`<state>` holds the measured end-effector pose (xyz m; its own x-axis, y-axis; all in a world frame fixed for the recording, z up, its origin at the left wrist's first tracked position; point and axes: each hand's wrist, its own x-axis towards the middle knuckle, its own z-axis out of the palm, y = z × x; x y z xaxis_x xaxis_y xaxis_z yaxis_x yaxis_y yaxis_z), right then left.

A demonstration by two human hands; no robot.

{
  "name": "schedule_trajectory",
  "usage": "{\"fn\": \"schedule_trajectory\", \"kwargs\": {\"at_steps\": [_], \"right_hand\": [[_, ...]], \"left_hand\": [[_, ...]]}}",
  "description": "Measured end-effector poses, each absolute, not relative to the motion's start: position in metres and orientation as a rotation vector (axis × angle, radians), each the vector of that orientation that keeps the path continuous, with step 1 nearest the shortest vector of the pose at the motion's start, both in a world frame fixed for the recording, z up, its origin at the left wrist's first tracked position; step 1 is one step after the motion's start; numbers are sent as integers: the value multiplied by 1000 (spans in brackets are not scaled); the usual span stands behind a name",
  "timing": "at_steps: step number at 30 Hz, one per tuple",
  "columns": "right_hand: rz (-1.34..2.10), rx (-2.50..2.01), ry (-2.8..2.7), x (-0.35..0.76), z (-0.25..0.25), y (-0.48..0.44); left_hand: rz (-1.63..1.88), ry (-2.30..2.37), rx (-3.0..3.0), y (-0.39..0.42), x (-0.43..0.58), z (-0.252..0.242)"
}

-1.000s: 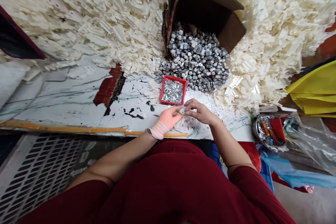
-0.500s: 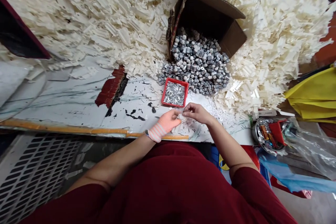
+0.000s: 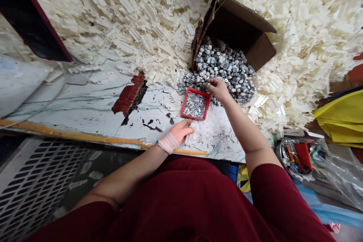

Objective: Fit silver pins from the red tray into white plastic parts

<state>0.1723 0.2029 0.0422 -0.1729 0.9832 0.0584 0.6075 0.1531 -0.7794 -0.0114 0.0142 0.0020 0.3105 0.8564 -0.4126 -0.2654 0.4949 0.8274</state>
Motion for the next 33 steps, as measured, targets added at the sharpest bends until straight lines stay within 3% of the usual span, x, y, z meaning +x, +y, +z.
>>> {"fn": "schedule_trajectory", "kwargs": {"at_steps": [4,11,18,24,33], "right_hand": [[1144,-1459,-1352,165,38,174],[758,-1207,-1838,137,41,65],[676,-1431,-1859,130,14,11],[736,-1408,-1964,207,43,37],[-82,-2210,-1479,352,108,142]], "left_hand": [[906,946,590,22,-9,9],[1082,1014,421,31,-6,20],[1087,1148,525,17,-2,38],[884,972,604,17,1,38],[848,921,608,15,4,23]]}}
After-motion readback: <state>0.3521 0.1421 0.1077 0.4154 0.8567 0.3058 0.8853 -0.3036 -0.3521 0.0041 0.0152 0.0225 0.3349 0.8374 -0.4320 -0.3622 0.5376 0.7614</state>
